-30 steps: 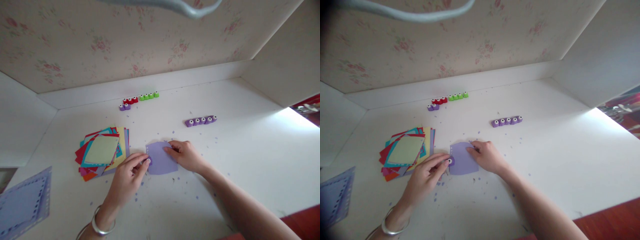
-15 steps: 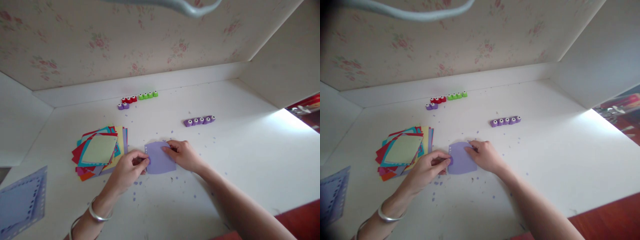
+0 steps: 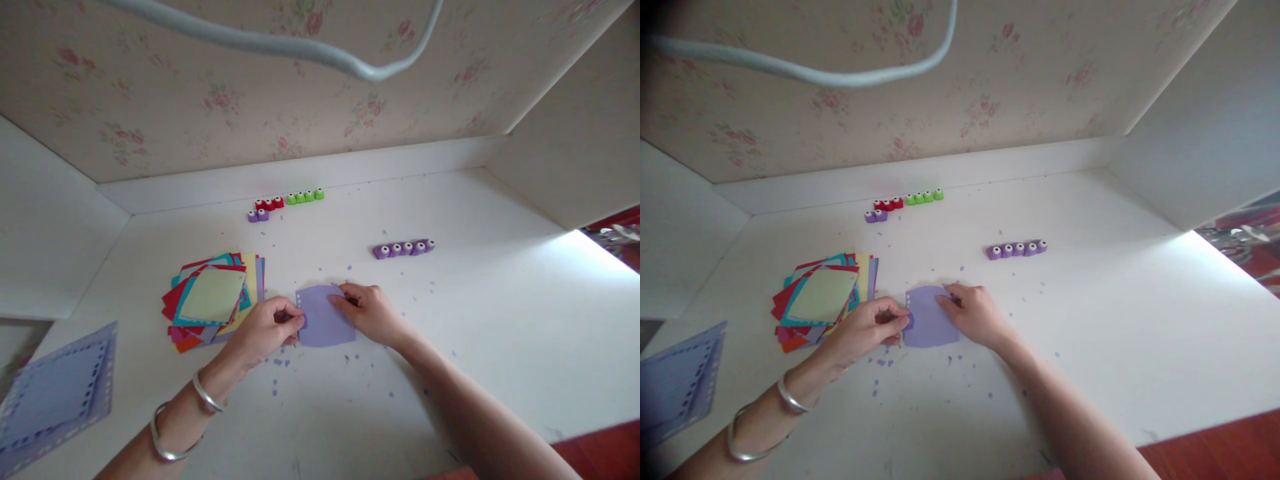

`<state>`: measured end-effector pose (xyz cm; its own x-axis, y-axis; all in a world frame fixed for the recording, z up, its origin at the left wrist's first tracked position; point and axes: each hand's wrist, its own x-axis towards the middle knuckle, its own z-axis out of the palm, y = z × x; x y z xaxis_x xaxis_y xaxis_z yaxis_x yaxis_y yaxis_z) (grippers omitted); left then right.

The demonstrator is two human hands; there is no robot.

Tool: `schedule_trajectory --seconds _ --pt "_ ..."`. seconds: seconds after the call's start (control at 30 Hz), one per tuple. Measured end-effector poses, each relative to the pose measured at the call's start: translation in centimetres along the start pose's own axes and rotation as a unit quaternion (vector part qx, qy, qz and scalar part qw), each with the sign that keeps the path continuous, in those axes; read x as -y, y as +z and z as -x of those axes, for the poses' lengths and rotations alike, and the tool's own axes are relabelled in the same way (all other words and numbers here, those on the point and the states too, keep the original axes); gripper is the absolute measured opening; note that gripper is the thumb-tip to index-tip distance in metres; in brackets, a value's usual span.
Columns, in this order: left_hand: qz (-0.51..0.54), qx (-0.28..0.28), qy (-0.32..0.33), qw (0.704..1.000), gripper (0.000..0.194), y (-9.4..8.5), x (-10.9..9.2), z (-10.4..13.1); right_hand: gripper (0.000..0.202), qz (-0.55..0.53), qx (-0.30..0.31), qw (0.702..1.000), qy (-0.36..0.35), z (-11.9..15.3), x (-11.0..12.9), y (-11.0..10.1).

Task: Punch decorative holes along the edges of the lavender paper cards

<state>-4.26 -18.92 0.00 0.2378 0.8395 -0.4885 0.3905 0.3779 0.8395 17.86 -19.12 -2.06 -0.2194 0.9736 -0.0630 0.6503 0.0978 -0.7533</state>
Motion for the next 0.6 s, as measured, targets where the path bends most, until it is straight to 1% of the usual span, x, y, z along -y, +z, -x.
schedule_trajectory --seconds 0.1,0.2,0.3,0.4,0.5,0.6 --pt "0.022 0.000 0.031 0.999 0.018 0.1 0.6 0.5 0.028 -0.007 0.000 1.000 -0.006 0.0 0.0 0.0" --pt "0.019 -0.014 0.058 0.998 0.021 -0.1 1.2 0.9 0.029 -0.015 0.002 1.000 -0.005 0.0 -0.1 0.0" --pt "0.000 -0.028 0.073 0.997 0.022 -0.8 1.7 1.1 0.028 -0.018 0.007 1.000 -0.002 0.0 -0.2 0.0" --pt "-0.011 -0.035 0.073 0.997 0.023 -1.8 2.1 1.5 0.028 -0.016 0.008 1.000 -0.001 0.0 -0.2 -0.1" --pt "-0.033 -0.062 0.093 0.993 0.024 -2.6 2.7 2.0 0.028 -0.012 0.010 1.000 0.003 0.0 -0.2 -0.2" --pt "-0.090 -0.096 0.136 0.982 0.026 -2.9 3.6 2.5 0.028 -0.004 0.006 1.000 0.000 0.0 -0.1 -0.1"
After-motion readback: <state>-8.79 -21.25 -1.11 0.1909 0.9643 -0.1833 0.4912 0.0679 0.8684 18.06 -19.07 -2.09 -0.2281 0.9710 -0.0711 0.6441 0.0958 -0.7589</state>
